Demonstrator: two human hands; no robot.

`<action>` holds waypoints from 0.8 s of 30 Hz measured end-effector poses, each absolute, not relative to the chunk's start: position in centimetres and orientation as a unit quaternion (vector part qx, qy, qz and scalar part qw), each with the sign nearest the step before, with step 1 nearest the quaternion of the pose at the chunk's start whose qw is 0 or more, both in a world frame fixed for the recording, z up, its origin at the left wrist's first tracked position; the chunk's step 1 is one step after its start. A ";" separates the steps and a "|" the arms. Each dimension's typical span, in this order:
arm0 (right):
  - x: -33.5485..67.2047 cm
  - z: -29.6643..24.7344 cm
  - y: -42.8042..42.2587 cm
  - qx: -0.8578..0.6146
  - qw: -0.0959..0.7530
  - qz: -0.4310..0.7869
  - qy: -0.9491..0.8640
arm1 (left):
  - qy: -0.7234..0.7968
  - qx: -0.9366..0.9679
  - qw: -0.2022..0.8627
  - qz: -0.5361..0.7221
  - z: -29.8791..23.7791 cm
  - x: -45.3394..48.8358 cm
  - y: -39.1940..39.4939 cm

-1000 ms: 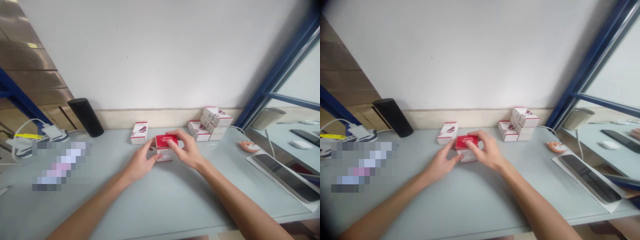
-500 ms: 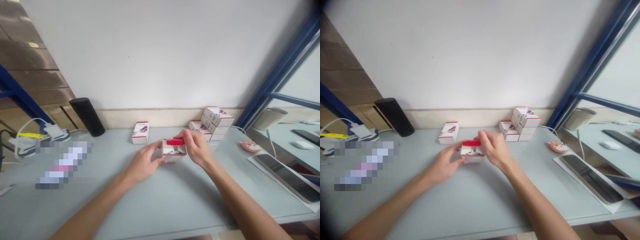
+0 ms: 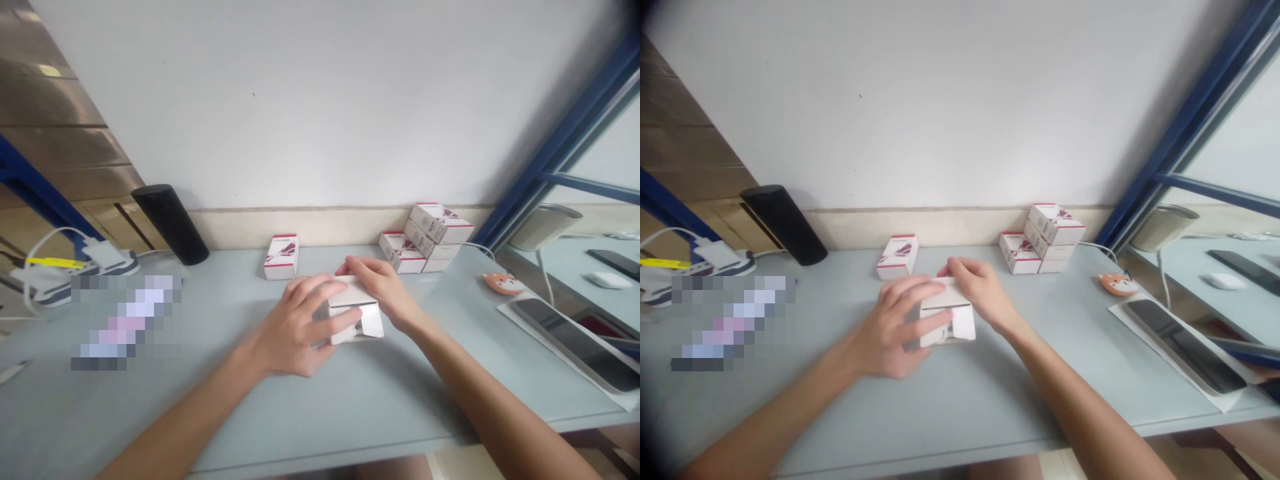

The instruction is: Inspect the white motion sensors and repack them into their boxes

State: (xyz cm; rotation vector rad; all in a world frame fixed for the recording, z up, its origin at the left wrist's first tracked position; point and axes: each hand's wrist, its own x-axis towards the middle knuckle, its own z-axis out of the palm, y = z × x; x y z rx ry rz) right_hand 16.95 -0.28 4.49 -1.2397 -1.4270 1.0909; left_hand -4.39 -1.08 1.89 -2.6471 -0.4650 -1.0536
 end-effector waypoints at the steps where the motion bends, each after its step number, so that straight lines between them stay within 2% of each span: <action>1: 17.0 4.3 -0.2 -0.504 0.483 0.414 -0.584 | -0.172 -0.915 0.121 -0.345 2.1 -4.4 -1.2; 5: 17.3 3.9 -0.4 -0.463 0.601 0.163 -0.631 | -0.217 -0.906 0.101 -0.350 2.4 -4.5 -1.2; 7: 17.6 4.0 -0.9 -0.413 0.594 0.050 -0.689 | -0.245 -0.891 0.095 -0.370 2.2 -4.4 -1.0; 10: 17.9 4.0 -1.5 -0.346 0.517 -0.042 -0.782 | -0.281 -0.862 0.112 -0.406 1.9 -4.2 -0.7; 13: 17.9 3.8 -1.3 -0.341 0.451 -0.094 -0.819 | -0.300 -0.843 0.137 -0.425 1.7 -4.4 -0.2; 19: 18.1 3.0 0.4 -0.408 0.481 -0.108 -0.769 | -0.302 -0.821 0.184 -0.449 1.7 -5.3 0.8; 24: 18.1 2.5 0.8 -0.435 0.434 -0.087 -0.784 | -0.298 -0.829 0.218 -0.420 1.9 -5.4 0.8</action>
